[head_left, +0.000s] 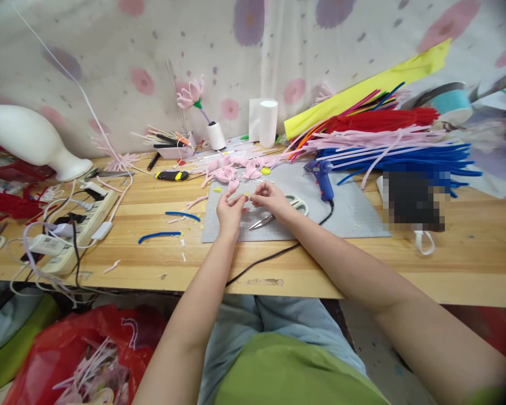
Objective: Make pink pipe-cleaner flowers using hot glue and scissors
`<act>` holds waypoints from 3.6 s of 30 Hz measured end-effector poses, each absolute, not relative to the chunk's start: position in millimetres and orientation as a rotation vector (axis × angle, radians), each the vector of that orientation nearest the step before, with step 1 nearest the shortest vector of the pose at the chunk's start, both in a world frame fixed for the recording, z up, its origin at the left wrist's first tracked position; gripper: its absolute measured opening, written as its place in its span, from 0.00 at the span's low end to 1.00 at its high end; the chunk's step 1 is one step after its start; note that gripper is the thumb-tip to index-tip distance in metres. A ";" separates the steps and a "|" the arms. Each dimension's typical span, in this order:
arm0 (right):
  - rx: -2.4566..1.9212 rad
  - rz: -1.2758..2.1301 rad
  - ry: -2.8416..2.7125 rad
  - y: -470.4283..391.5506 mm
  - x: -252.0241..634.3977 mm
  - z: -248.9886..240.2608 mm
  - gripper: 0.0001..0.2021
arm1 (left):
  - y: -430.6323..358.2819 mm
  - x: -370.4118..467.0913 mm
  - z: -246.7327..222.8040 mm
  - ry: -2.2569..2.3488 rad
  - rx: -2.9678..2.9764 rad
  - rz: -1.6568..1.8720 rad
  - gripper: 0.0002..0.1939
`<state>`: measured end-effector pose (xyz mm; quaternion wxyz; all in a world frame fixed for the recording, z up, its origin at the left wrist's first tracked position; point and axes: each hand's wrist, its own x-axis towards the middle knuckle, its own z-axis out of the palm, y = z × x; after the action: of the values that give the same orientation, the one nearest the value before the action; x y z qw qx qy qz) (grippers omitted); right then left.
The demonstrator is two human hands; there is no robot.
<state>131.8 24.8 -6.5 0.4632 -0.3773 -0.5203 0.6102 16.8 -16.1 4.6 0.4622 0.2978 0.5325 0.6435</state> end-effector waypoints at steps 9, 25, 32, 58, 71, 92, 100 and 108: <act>-0.969 1.456 -1.207 25.7 130.9 -8.0 0.15 | -17.4 16.7 5.1 1.295 0.715 1.568 0.27; -0.991 1.409 -1.308 26.5 133.3 -4.0 0.19 | -17.8 16.3 4.5 1.373 0.744 1.542 0.30; -0.928 1.168 -1.338 31.4 133.4 -4.8 0.17 | -16.2 17.2 0.7 1.384 0.821 1.467 0.29; -0.926 1.432 -1.195 27.2 130.1 -7.0 0.22 | -16.9 16.4 2.2 1.376 0.784 1.435 0.24; -0.968 1.477 -1.210 21.8 131.6 0.0 0.19 | -17.5 14.4 2.9 1.388 0.777 1.473 0.29; -0.883 1.425 -1.244 21.6 125.7 -8.0 0.20 | -14.7 13.7 0.5 1.347 0.771 1.489 0.28; -0.956 1.188 -1.282 23.0 120.8 -12.3 0.16 | -16.9 15.4 2.7 1.368 0.765 1.448 0.28; -0.941 1.169 -1.218 29.7 126.2 -20.2 0.17 | -14.9 9.5 3.1 1.339 0.726 1.639 0.19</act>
<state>126.2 29.7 -20.2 0.5680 -0.4008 -0.5186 0.4978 9.5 -14.9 3.1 0.4370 0.2917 0.5384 0.6588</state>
